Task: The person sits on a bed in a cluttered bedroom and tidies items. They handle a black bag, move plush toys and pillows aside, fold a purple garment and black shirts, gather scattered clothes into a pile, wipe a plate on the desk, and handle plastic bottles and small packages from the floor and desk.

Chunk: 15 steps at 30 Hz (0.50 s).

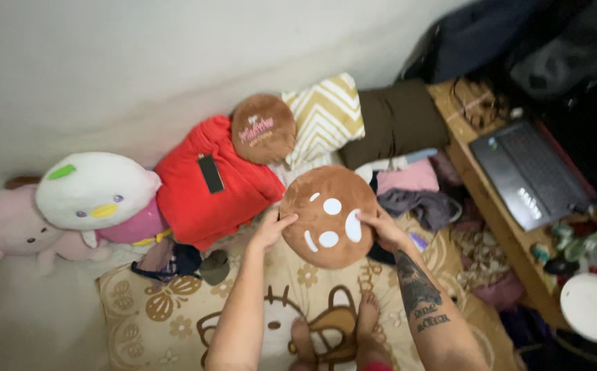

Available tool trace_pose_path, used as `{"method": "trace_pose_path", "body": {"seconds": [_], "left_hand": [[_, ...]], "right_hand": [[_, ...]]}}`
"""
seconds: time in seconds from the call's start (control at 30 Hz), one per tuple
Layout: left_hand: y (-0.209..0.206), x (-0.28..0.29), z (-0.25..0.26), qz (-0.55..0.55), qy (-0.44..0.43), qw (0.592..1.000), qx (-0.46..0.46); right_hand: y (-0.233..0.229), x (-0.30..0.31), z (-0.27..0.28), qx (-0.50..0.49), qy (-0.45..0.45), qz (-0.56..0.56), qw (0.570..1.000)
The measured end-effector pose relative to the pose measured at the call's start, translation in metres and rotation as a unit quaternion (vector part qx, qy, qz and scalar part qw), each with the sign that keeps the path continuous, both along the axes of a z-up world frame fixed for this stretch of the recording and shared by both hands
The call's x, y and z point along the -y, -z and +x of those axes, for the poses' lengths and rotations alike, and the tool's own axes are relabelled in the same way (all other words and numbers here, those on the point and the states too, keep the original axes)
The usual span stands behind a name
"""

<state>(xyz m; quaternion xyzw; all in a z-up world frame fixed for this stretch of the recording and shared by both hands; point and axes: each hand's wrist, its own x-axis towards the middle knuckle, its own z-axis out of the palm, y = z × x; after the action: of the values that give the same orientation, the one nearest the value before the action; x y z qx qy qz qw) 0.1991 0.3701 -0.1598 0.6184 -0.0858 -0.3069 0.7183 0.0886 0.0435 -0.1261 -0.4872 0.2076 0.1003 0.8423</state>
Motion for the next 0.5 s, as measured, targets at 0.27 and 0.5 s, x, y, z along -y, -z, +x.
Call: {"method": "trace_pose_path", "body": {"seconds": [0.27,0.5], "left_hand": [[-0.019,0.043,0.017,0.229,-0.167,0.946,0.156],[0.021,0.044,0.045,0.246,-0.225,0.940,0.075]], "right_hand": [[-0.056,0.001,0.029,0.130,0.105,-0.125,0.978],[-0.036,0.003,0.076,0.069,0.227,0.013,0.971]]}}
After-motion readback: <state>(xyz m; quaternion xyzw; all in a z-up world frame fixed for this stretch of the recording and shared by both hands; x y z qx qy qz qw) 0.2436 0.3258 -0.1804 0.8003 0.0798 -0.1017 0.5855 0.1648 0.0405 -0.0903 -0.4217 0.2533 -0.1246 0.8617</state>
